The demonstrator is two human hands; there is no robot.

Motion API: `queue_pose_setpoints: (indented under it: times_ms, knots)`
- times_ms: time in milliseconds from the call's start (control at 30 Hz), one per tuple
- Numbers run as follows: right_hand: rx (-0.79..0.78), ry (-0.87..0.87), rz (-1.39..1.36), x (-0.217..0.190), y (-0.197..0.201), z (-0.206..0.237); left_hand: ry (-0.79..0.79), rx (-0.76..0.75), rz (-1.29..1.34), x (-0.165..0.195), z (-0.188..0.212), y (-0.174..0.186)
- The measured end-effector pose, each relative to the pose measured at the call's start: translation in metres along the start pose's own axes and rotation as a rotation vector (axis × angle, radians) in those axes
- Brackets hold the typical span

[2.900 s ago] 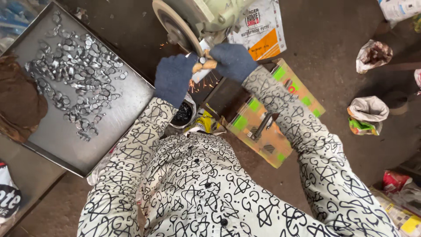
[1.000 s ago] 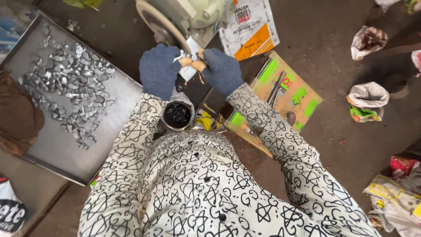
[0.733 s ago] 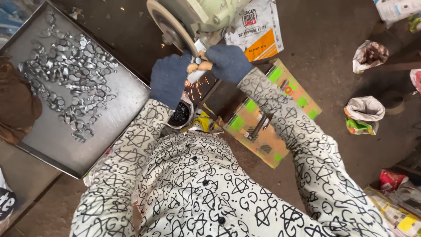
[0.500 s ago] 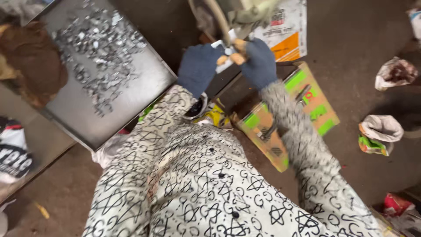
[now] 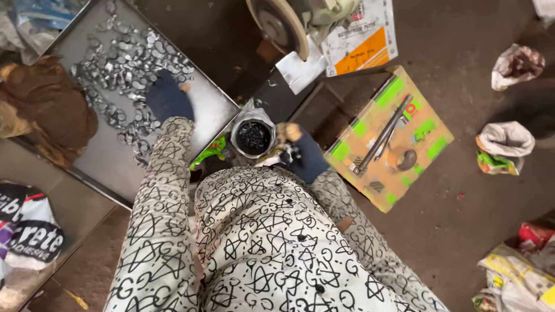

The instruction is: The person picks small metal parts one at a time from a tray, holds each against a spinning bench grinder to grind its edge with sparks flying, then places the ground part back on the tray. They repeat this cycle continuously, occasionally dipping a part into a small container before grinding.

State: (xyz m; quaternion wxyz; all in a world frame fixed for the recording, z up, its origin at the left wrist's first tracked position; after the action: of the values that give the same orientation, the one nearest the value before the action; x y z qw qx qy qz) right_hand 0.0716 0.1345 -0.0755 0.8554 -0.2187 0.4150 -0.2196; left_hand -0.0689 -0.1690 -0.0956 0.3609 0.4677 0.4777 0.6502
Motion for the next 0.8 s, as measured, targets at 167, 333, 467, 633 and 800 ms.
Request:
queue_pose_setpoints:
  times_ms: [167, 333, 467, 633, 800]
  knots:
    - [-0.006, -0.097, 0.449, 0.003, -0.031, -0.023, 0.032, -0.044, 0.343, 0.035, 0.052, 0.003]
    - [-0.091, -0.016, 0.449, -0.055, -0.041, -0.005, -0.172, -0.508, 1.475, 0.123, 0.117, 0.027]
    - [-0.022, 0.584, 1.066, -0.123, -0.05, -0.005, -0.579, -0.098, 0.979, 0.159, 0.105, 0.057]
    - [0.185, 0.954, 1.786, -0.166, -0.05, -0.033, -0.704, 0.12, 0.26, 0.191, 0.061, 0.042]
    - [0.12, 1.085, 1.718, -0.178, -0.036, -0.042, -0.809, 0.21, 0.224, 0.207, 0.036, 0.03]
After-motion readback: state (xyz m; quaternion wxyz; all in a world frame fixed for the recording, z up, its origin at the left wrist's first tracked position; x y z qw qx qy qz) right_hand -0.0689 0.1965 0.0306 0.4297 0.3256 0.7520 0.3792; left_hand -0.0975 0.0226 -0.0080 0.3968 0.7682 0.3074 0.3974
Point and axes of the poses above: each hand's wrist, its own z-axis away from the middle knuckle, its own y-axis out of the back of the hand, x = y × z, the point moved 5 cm from there along -z, towards the middle knuckle, and after that the axes turned 1 degree about y, right-handed, at the moved point
